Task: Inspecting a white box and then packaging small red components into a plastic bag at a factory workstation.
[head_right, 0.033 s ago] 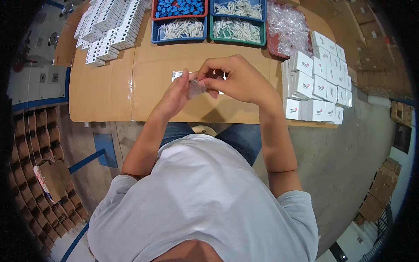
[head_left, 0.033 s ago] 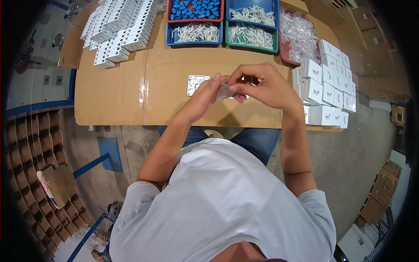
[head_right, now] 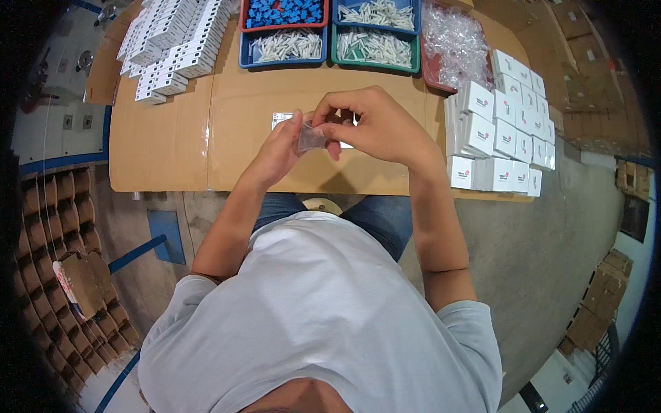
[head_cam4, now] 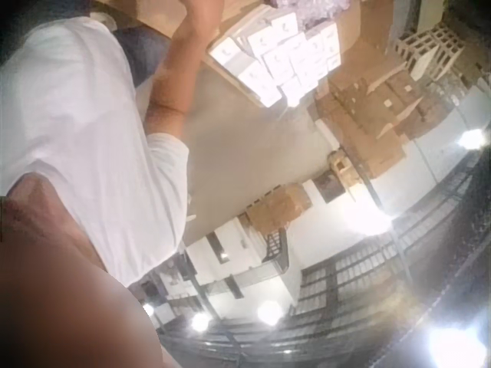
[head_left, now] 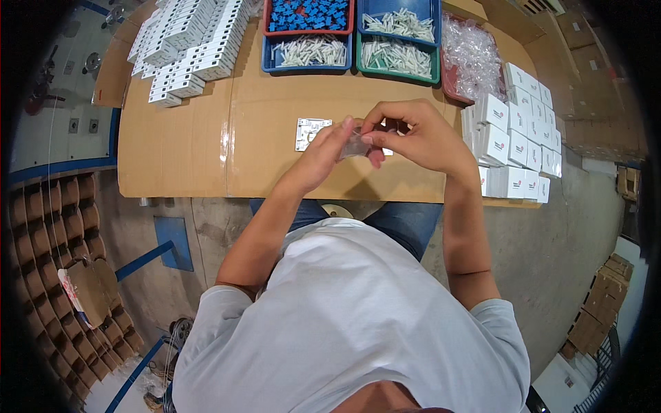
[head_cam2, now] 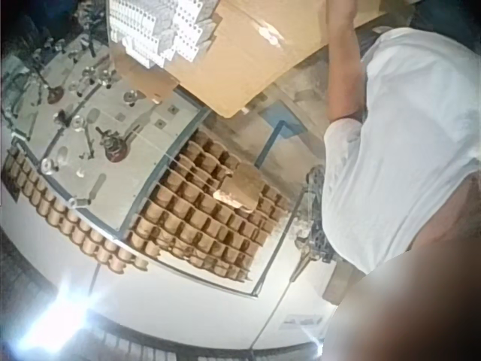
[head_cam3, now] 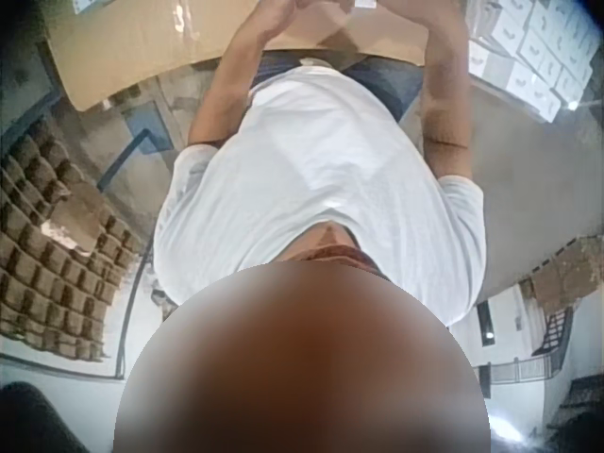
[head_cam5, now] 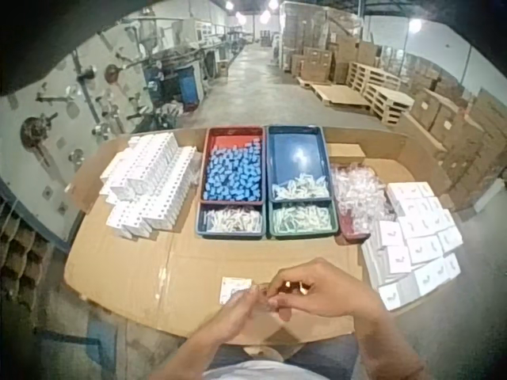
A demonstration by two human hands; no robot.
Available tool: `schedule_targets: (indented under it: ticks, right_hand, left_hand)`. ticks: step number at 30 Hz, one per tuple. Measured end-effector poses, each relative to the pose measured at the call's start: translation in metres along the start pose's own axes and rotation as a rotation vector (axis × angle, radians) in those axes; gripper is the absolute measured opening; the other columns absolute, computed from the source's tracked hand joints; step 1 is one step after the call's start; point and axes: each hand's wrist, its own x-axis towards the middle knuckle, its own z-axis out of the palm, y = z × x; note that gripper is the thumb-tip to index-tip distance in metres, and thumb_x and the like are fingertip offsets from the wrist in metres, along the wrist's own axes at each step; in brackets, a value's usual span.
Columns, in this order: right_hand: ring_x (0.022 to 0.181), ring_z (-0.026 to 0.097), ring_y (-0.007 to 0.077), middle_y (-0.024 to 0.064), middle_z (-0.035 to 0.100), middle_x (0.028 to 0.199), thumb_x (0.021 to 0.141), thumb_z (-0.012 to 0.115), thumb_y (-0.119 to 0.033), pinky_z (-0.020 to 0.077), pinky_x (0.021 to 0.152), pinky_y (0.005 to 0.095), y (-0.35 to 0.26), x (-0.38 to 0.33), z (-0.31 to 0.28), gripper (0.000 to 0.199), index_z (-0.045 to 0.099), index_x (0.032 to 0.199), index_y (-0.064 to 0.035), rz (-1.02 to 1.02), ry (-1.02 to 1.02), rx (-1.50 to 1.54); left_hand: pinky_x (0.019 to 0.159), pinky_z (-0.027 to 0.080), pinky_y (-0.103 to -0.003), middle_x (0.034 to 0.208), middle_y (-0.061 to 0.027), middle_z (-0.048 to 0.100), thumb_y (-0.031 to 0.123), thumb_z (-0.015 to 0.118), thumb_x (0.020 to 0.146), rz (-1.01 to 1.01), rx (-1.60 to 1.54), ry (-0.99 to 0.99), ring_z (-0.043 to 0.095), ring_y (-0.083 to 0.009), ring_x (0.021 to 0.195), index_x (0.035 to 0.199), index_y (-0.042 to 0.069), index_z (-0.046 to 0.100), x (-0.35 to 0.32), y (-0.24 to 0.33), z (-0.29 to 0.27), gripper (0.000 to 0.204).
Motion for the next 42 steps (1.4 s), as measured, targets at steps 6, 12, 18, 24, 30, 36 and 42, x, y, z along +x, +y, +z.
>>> schedule_targets:
  ticks: [6, 12, 18, 24, 30, 36, 42]
  right_hand:
    - [0.065, 0.055, 0.0120, 0.0045, 0.067, 0.075, 0.089, 0.074, -0.015, 0.0429, 0.059, 0.0293, -0.001, 0.007, 0.000, 0.014, 0.070, 0.092, -0.0023, -0.077, 0.055, -0.172]
    - [0.067, 0.053, 0.0122, 0.0034, 0.066, 0.080, 0.089, 0.076, -0.016, 0.0418, 0.058, 0.0288, 0.004, 0.009, 0.000, 0.015, 0.070, 0.093, -0.0027, -0.077, 0.078, -0.142]
    - [0.066, 0.051, 0.0111, 0.0029, 0.066, 0.083, 0.089, 0.075, -0.016, 0.0414, 0.059, 0.0272, 0.010, 0.011, 0.004, 0.015, 0.070, 0.096, -0.0035, -0.107, 0.124, -0.113]
    - [0.066, 0.052, 0.0094, 0.0030, 0.067, 0.082, 0.091, 0.074, -0.014, 0.0418, 0.060, 0.0263, 0.024, 0.008, 0.005, 0.014, 0.071, 0.099, -0.0031, -0.071, 0.168, -0.063]
    - [0.067, 0.053, 0.0062, 0.0020, 0.068, 0.078, 0.093, 0.072, -0.014, 0.0414, 0.059, 0.0244, 0.033, 0.008, 0.006, 0.013, 0.071, 0.099, -0.0021, -0.019, 0.159, -0.008]
    - [0.065, 0.052, 0.0046, 0.0010, 0.067, 0.077, 0.094, 0.071, -0.014, 0.0407, 0.058, 0.0237, 0.039, 0.013, 0.004, 0.013, 0.072, 0.098, -0.0020, -0.020, 0.181, 0.004]
    - [0.068, 0.048, 0.0028, -0.0027, 0.064, 0.079, 0.095, 0.071, -0.015, 0.0390, 0.059, 0.0220, 0.045, 0.015, 0.004, 0.014, 0.072, 0.100, -0.0018, 0.004, 0.194, 0.024]
  left_hand:
    - [0.076, 0.048, -0.032, 0.075, -0.0023, 0.053, 0.060, 0.028, 0.109, -0.123, -0.163, 0.098, 0.049, -0.0117, 0.066, 0.105, 0.004, 0.058, 0.000, -0.004, 0.007, 0.064]
    - [0.069, 0.040, -0.029, 0.070, 0.0022, 0.044, 0.061, 0.026, 0.109, -0.109, -0.371, -0.003, 0.037, -0.0088, 0.061, 0.102, 0.008, 0.055, 0.003, -0.012, 0.004, 0.062]
    - [0.072, 0.045, -0.030, 0.074, 0.0022, 0.047, 0.061, 0.032, 0.108, -0.094, -0.432, -0.003, 0.041, -0.0092, 0.064, 0.109, 0.009, 0.058, 0.003, -0.016, -0.002, 0.058]
    - [0.076, 0.050, -0.031, 0.084, -0.0011, 0.059, 0.060, 0.032, 0.108, -0.138, -0.445, 0.052, 0.056, -0.0128, 0.071, 0.116, 0.007, 0.062, 0.001, -0.026, -0.006, 0.061]
    - [0.081, 0.055, -0.035, 0.092, -0.0045, 0.065, 0.057, 0.031, 0.109, -0.133, -0.602, -0.004, 0.065, -0.0175, 0.078, 0.119, 0.003, 0.062, 0.004, -0.063, -0.032, 0.063]
    - [0.083, 0.057, -0.037, 0.096, -0.0076, 0.067, 0.056, 0.031, 0.109, -0.112, -0.671, -0.031, 0.068, -0.0208, 0.084, 0.121, 0.002, 0.062, 0.010, -0.057, -0.031, 0.063]
    - [0.084, 0.057, -0.037, 0.099, -0.0082, 0.068, 0.054, 0.035, 0.109, -0.197, -0.746, -0.033, 0.068, -0.0212, 0.087, 0.121, 0.002, 0.062, 0.011, -0.079, -0.044, 0.061]
